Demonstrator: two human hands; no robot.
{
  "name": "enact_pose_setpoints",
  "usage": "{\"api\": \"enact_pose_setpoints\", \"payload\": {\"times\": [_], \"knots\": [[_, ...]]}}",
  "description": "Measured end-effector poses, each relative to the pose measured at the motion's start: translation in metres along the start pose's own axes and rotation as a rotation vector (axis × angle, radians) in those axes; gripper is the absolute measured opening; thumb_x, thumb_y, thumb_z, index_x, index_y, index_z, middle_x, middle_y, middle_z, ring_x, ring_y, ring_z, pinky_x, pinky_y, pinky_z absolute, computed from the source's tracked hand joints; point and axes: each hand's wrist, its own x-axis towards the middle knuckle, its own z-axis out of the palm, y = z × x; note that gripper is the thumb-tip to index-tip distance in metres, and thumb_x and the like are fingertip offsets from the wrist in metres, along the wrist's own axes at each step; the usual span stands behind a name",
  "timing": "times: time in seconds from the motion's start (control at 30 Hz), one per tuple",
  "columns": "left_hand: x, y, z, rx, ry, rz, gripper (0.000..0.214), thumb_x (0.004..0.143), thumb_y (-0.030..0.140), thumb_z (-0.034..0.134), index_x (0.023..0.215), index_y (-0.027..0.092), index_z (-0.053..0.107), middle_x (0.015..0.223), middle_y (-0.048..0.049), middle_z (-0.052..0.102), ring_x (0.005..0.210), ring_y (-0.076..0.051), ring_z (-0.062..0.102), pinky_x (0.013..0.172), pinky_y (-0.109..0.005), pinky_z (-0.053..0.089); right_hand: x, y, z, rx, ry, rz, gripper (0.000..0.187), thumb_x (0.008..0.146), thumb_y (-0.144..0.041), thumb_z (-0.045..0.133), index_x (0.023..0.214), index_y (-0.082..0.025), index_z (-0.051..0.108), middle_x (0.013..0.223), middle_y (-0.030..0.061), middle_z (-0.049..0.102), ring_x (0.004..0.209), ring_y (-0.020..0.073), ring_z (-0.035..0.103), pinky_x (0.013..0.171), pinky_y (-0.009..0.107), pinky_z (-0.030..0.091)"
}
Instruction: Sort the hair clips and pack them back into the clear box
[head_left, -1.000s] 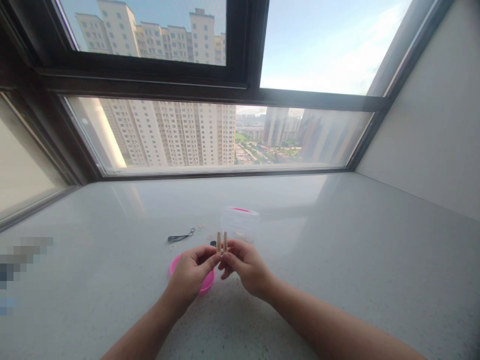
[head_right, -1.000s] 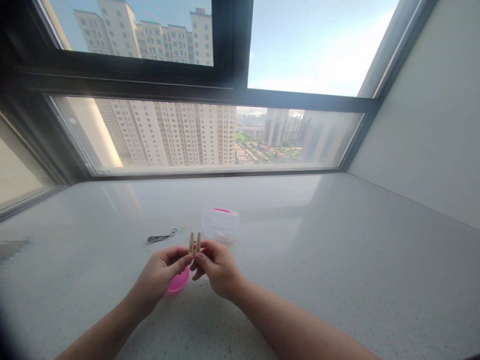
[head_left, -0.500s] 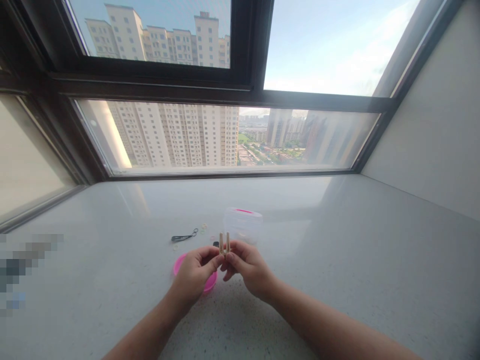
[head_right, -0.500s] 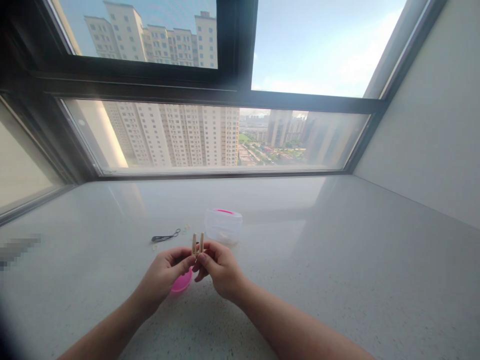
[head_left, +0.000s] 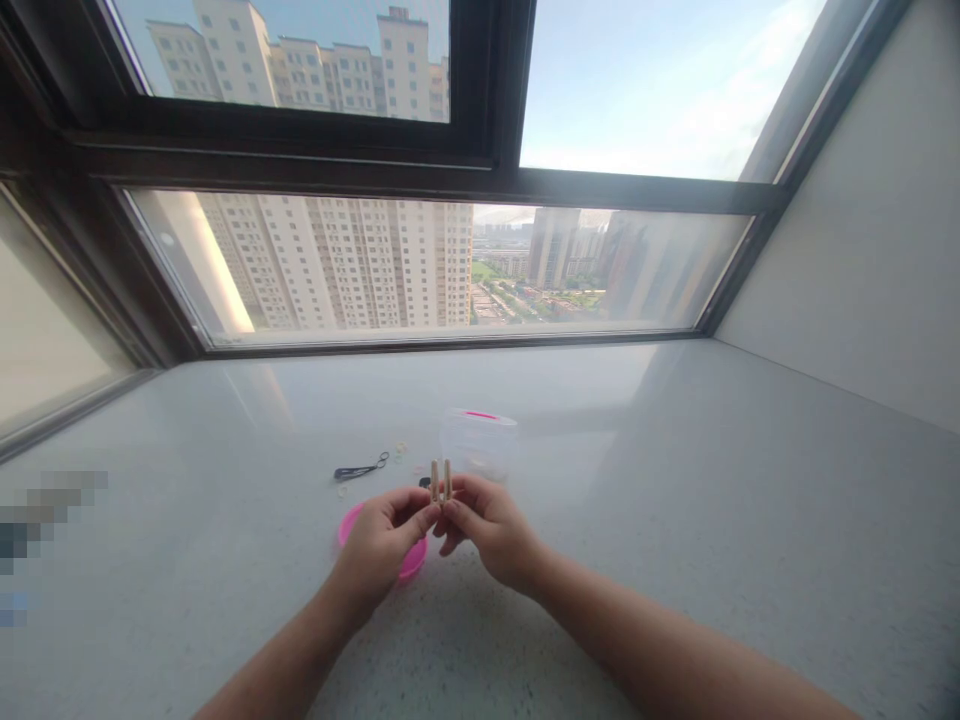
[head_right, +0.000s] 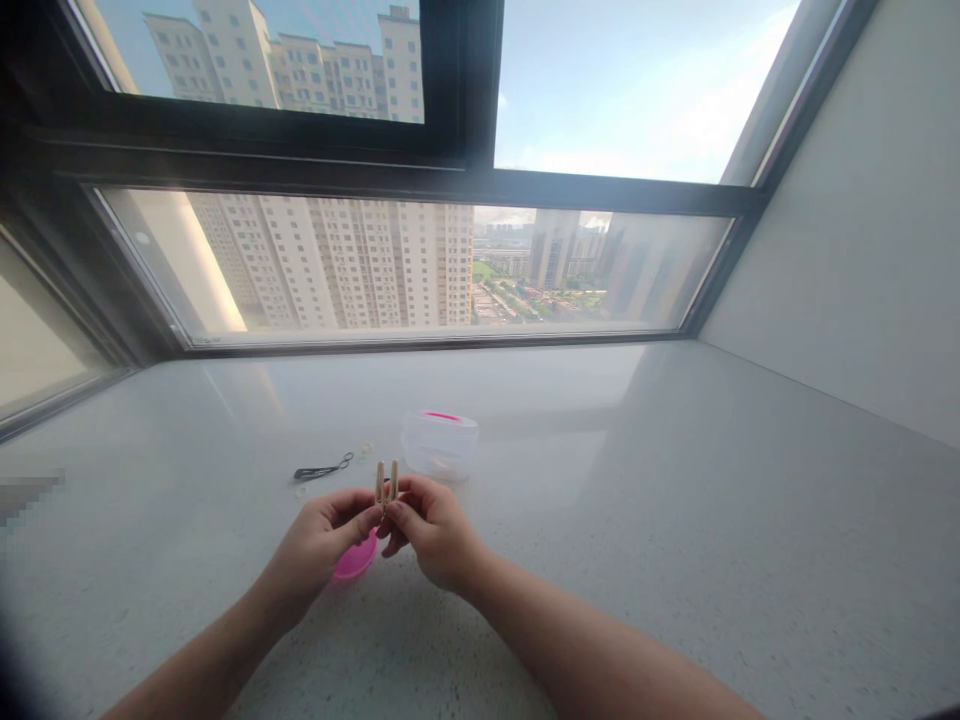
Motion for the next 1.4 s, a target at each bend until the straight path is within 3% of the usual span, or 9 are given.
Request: {"api": "enact_pose_setpoints", "payload": {"times": [0.37,1.4], "knots": [[-0.0002,-0.0016,-0.0016,0.144,0.002,0.074,0.025,0.08,0.036,0.059,0.079,0.012,0.066,0.073,-0.0056,0.065,0.074,-0.019,0.059,0.07,-0.027,0.045,-0.0011,-0.0072,-0.0004,-0.076,-0.014,-0.027,0.029,0.078,-0.038,0.061,0.087,-0.011,0.066,0.065,0.0016,0.054,0.058,0.0087,0.051,0.048,0.019,0.049],[-0.0001,0.0005,-0.001,0.11,-0.008,0.06,0.023,0.08,0.034,0.059,0.079,0.012,0.068,0.073,-0.0049,0.065,0.072,-0.018,0.058,0.07,-0.026,0.044,-0.0021,-0.0052,-0.0012,-0.071,-0.034,-0.016,0.032,0.08,-0.038,0.06,0.094,-0.011,0.067,0.065,0.0024,0.055,0.057,0.0091,0.053,0.047,0.02,0.05]]}}
